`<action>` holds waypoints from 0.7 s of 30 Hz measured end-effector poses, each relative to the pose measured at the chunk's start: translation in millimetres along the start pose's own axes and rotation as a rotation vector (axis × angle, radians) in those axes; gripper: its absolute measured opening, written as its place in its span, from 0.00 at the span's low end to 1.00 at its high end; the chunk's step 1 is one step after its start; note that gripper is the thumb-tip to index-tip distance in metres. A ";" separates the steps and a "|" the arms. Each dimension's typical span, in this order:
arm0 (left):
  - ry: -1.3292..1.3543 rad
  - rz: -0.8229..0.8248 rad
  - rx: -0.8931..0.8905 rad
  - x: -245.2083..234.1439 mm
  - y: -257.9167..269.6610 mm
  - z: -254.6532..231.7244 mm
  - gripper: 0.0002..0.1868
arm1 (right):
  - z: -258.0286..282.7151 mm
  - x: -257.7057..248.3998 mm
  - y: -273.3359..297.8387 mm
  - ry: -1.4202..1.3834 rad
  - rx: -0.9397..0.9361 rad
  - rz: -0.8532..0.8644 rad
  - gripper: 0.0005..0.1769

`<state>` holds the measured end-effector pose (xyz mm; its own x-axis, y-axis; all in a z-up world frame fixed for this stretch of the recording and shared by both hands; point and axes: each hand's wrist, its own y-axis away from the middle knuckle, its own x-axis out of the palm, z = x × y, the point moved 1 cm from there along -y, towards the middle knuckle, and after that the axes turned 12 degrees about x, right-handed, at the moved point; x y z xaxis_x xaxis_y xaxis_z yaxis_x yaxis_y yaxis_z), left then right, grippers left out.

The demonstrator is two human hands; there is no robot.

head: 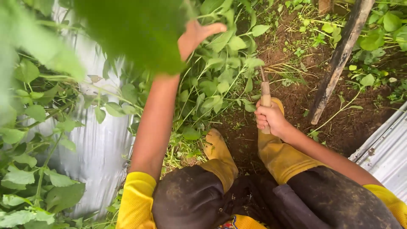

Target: Using a hand hoe and hands to clear weeds from a garden bed

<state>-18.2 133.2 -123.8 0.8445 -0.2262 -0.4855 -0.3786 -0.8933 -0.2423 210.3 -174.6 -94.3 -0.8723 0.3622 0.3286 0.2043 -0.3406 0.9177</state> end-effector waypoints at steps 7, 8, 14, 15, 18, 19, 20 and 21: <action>-0.308 0.827 -0.346 -7.3 -52.4 -131.5 0.29 | -6.6 -14.4 26.3 0.039 -0.109 0.026 0.10; -0.273 0.987 -0.479 3.8 -50.2 -125.7 0.27 | -4.1 -17.1 33.6 0.069 -0.133 -0.005 0.10; -0.352 0.817 -0.028 17.5 -16.9 -154.8 0.45 | -7.8 -59.9 87.4 0.213 -0.412 -0.085 0.11; -0.350 0.814 -0.026 22.7 -9.2 -145.4 0.45 | -8.0 -67.5 95.9 0.215 -0.414 -0.087 0.11; -0.486 0.767 0.155 36.7 15.9 -121.9 0.43 | -1.0 -80.6 118.9 0.420 -0.585 -0.092 0.09; -0.544 0.798 0.157 42.5 23.4 -117.6 0.44 | 8.0 -80.8 126.3 0.470 -0.673 -0.113 0.09; -0.603 0.828 0.158 48.2 30.8 -113.0 0.47 | 16.9 -80.8 133.7 0.520 -0.761 -0.133 0.09; -0.601 0.828 0.160 47.0 37.3 -112.1 0.47 | 33.6 -70.1 138.0 0.520 -0.760 -0.136 0.09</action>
<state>49.8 45.7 -61.5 -0.0151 -0.4762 -0.8792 -0.8375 -0.4743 0.2713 314.5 -217.9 16.8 -0.9944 0.0685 -0.0809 -0.0994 -0.8673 0.4877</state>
